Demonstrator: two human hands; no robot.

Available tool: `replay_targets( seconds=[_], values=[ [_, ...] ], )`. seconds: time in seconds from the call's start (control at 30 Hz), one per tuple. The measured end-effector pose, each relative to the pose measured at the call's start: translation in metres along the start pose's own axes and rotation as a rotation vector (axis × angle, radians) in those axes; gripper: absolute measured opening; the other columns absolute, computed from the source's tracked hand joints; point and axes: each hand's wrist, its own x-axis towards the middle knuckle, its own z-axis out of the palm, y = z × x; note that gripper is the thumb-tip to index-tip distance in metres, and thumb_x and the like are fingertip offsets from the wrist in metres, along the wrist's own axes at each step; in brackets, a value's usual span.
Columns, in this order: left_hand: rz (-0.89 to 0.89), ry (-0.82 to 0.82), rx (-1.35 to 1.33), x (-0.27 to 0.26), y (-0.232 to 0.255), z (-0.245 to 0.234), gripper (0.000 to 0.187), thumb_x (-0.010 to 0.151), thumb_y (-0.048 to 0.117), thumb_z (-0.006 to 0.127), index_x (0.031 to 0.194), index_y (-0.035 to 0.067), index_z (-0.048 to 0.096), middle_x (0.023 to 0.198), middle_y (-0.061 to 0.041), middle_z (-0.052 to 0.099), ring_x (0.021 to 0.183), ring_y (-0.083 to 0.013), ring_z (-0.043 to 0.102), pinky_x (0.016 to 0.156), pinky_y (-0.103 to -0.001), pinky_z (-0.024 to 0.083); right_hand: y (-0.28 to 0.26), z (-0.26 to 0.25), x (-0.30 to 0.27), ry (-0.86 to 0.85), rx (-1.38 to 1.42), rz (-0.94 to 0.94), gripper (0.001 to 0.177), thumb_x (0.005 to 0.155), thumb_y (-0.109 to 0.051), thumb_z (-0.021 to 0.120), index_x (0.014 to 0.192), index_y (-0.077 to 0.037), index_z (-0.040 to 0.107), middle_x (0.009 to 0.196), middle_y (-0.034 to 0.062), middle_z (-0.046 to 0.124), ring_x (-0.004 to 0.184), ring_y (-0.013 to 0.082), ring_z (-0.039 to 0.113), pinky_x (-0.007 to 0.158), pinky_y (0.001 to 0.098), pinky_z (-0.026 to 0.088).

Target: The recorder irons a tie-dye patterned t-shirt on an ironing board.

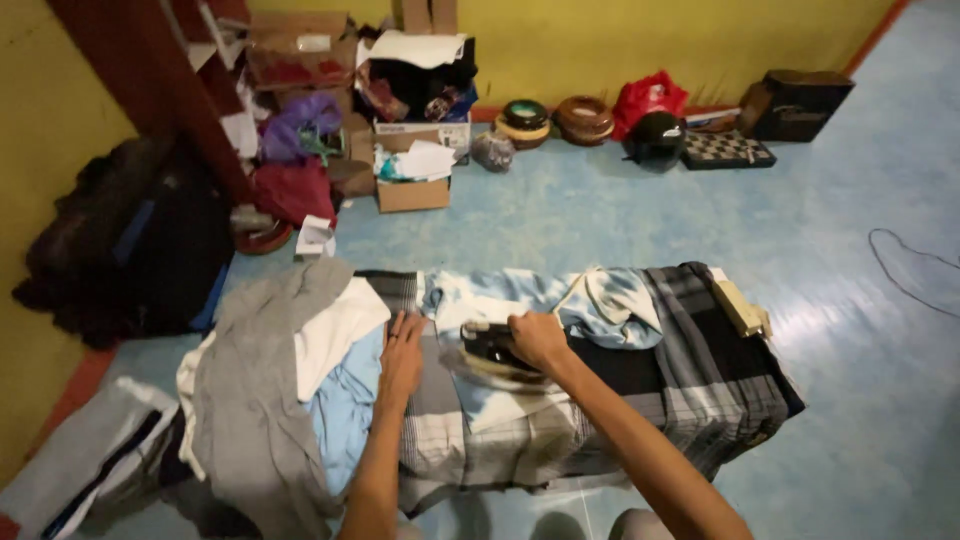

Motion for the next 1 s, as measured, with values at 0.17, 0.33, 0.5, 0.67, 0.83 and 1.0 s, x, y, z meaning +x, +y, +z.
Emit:
replay_targets(
  seconds=[0.17,0.33,0.5,0.67,0.83,1.0],
  values=[
    [0.017,-0.043,0.007,0.003,0.009,-0.011,0.066,0.086,-0.004,0.053,0.143,0.029,0.060,0.151,-0.013,0.050,0.147,-0.0373,0.037,0.122,-0.057,0.026,0.006,0.006,-0.006,-0.073,0.021,-0.202,0.033,0.080,-0.037,0.075,0.096,-0.009,0.070,0.079,0.0179,0.072,0.075,0.0403,0.071,0.068,0.0515,0.057],
    [0.082,-0.018,0.051,0.000,0.002,0.001,0.063,0.092,-0.005,0.052,0.137,0.038,0.066,0.152,-0.016,0.048,0.147,-0.0406,0.035,0.119,-0.059,0.025,0.010,0.004,-0.010,-0.044,0.024,-0.426,0.034,0.075,-0.035,0.075,0.096,-0.009,0.069,0.078,0.0176,0.071,0.074,0.0412,0.070,0.068,0.0517,0.057],
    [0.062,-0.066,0.065,0.003,0.002,-0.009,0.058,0.087,0.004,0.056,0.135,0.035,0.068,0.155,-0.014,0.044,0.151,-0.0397,0.030,0.122,-0.060,0.024,0.008,-0.002,-0.008,-0.099,-0.019,-0.334,0.030,0.076,-0.036,0.074,0.093,-0.011,0.070,0.078,0.0151,0.072,0.074,0.0386,0.071,0.068,0.0506,0.057],
    [-0.025,-0.090,-0.019,0.008,0.023,-0.022,0.048,0.084,0.039,0.067,0.132,0.033,0.069,0.156,-0.013,0.043,0.152,-0.0387,0.026,0.121,-0.060,0.022,0.022,0.002,-0.019,-0.097,-0.053,-0.389,0.034,0.077,-0.038,0.074,0.096,-0.010,0.070,0.079,0.0152,0.073,0.074,0.0385,0.071,0.069,0.0503,0.057],
    [-0.084,-0.113,0.013,0.005,0.024,-0.025,0.064,0.078,0.069,0.071,0.130,0.032,0.070,0.157,-0.012,0.042,0.151,-0.0378,0.025,0.120,-0.061,0.018,0.024,0.008,-0.025,-0.110,-0.050,-0.356,0.037,0.078,-0.039,0.076,0.101,-0.010,0.070,0.079,0.0167,0.073,0.073,0.0391,0.071,0.069,0.0506,0.057],
    [-0.044,-0.069,0.030,0.005,0.022,-0.018,0.066,0.076,0.072,0.070,0.129,0.033,0.071,0.157,-0.012,0.042,0.152,-0.0371,0.025,0.121,-0.061,0.018,0.007,0.010,-0.035,-0.086,-0.043,-0.373,0.040,0.077,-0.039,0.079,0.102,-0.009,0.069,0.081,0.0170,0.073,0.074,0.0403,0.071,0.069,0.0514,0.057]
  ],
)
